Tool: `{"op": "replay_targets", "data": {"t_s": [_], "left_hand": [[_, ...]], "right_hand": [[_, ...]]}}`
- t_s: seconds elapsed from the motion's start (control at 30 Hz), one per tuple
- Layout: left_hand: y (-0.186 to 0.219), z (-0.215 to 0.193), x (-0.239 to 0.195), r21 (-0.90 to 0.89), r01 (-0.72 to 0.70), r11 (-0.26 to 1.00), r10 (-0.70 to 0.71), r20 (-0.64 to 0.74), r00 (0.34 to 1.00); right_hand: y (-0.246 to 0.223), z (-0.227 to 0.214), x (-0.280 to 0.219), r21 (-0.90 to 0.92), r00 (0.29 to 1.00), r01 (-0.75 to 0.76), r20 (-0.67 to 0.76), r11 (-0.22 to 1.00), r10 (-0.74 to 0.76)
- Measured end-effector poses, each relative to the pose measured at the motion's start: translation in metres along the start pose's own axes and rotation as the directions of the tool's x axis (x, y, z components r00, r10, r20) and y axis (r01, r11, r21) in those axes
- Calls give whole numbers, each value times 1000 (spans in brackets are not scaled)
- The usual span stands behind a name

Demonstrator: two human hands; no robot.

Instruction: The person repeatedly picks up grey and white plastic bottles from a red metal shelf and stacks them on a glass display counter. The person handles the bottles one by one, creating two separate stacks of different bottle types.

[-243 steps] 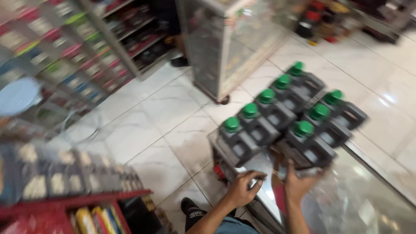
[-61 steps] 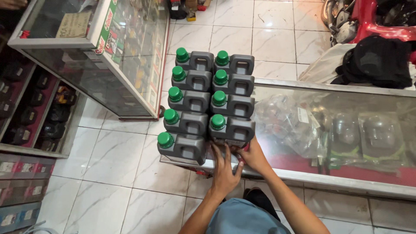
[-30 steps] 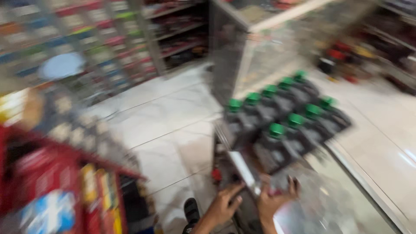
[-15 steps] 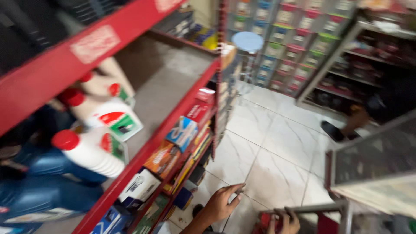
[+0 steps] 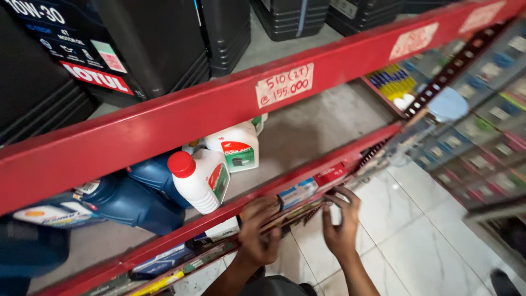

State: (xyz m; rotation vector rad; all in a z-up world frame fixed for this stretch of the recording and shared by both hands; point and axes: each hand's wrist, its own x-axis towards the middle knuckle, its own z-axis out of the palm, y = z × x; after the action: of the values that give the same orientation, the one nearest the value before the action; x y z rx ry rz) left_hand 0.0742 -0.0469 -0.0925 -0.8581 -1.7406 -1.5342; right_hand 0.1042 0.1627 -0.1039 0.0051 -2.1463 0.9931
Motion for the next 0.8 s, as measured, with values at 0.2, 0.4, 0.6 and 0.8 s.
{"op": "replay_targets", "data": {"t_s": [0.2,0.4,0.6,0.8], "left_hand": [[12,-17,21,482,174,859,128,-531,838],[27,-42,54,581,403,707,-54,-524,850],[40,-56,70,573,493,655,-157,-535,830],[43,-65,72,615,488,619,-157,-512,845]], "right_hand": [[-32,43,82,258,873,349,259,901,-413],[-54,65,114,245,850,362,309,899,-426],[-54,67,113,222,830,374,352,900,-432],[-53,69,110,165,831,381,372,910,-415]]}}
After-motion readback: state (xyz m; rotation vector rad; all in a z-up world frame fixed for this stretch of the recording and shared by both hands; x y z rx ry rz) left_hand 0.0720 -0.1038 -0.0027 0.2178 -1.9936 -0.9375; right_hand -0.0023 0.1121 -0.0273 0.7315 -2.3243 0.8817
